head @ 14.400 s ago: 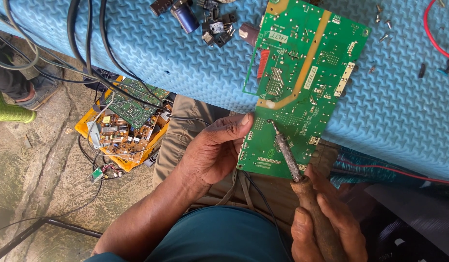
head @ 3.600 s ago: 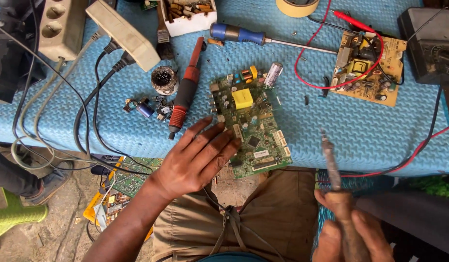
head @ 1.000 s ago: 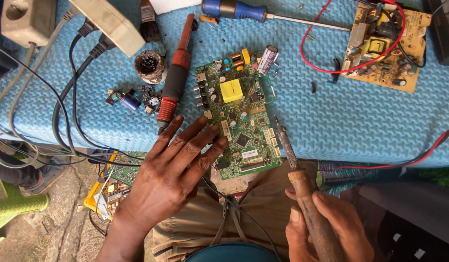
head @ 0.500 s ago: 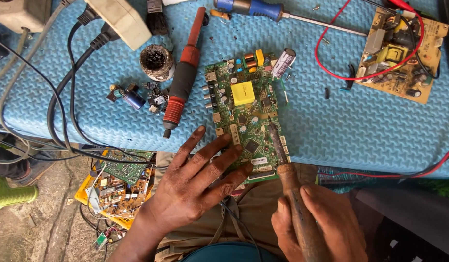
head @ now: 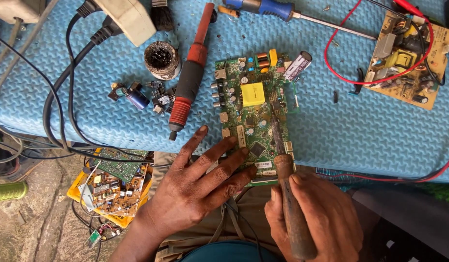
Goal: Soldering components on a green electronic circuit board using a soldering iron.
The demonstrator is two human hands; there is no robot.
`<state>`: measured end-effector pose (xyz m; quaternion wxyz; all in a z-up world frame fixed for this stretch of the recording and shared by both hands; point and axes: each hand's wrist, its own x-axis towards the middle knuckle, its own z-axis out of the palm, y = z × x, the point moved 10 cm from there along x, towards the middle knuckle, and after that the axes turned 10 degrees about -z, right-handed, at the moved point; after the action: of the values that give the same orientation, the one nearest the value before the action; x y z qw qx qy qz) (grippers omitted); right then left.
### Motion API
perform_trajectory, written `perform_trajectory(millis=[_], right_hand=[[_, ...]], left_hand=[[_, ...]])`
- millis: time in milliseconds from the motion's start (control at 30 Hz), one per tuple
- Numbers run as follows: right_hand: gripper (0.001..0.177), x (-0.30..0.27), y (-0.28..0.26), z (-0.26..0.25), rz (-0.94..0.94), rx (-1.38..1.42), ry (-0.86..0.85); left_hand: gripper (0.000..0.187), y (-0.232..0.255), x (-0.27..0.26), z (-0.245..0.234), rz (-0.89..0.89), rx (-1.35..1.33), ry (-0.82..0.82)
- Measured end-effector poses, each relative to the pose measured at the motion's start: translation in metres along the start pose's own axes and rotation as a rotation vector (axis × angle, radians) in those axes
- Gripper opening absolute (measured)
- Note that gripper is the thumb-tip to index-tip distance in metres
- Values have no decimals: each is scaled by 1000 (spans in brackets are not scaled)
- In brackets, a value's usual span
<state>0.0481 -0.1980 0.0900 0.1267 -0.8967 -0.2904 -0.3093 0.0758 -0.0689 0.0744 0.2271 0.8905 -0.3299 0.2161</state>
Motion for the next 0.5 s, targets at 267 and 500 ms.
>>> perform_trajectory(millis=[267,500], right_hand=[[25,9,-1,-5,39,7,89],[19,21,-4,-4,-10,14,94]], left_hand=[[27,-8,-1,3,-20,-72,-8],[22,-16,0,4,-13,-142,82]])
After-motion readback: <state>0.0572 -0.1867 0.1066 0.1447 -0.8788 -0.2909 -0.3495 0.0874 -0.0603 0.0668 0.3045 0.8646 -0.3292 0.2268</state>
